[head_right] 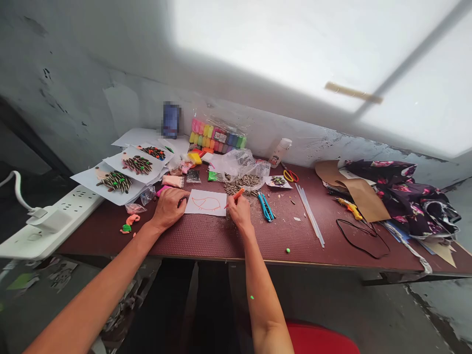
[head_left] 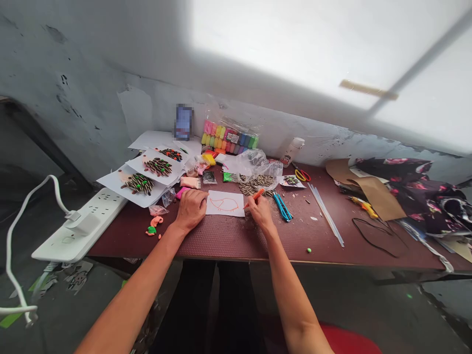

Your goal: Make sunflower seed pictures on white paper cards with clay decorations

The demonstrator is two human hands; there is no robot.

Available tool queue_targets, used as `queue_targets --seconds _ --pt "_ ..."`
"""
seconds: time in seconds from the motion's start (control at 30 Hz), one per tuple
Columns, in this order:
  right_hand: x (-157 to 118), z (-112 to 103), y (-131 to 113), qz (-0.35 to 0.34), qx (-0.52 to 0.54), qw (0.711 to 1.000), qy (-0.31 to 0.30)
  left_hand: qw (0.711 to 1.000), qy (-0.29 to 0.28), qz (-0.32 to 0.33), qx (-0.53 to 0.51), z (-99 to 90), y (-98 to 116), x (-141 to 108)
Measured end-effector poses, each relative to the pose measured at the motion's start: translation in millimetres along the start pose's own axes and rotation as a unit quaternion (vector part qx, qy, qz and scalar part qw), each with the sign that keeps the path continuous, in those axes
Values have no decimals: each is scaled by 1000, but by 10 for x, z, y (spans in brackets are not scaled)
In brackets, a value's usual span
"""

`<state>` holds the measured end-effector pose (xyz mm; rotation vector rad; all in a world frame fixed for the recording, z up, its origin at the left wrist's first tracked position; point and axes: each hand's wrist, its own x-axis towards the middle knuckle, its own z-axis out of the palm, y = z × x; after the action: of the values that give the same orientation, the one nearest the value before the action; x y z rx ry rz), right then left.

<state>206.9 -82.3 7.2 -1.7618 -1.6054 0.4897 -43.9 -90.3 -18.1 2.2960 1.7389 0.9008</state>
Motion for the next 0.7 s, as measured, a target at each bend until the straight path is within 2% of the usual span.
queue_targets --seconds 0.1,0.2,0.3,0.43,0.57,0.7 --pt "97 -92 36 5 -59 998 1 1000 24 -11 -5 1 -7 -13" --pt "126 -166 38 2 -113 993 -32 999 30 -27 -7 -11 -47 15" --pt "130 -223 7 11 -147 987 -67 999 4 -33 3 -10 -104 135" --pt "140 -252 -42 18 -200 975 -97 998 -54 -9 29 78 -124 393" --pt "125 -229 -59 13 -210 973 -98 992 -98 12 83 229 -92 585" --pt "93 -219 -43 10 -214 971 -111 988 -126 9 92 300 -124 654"
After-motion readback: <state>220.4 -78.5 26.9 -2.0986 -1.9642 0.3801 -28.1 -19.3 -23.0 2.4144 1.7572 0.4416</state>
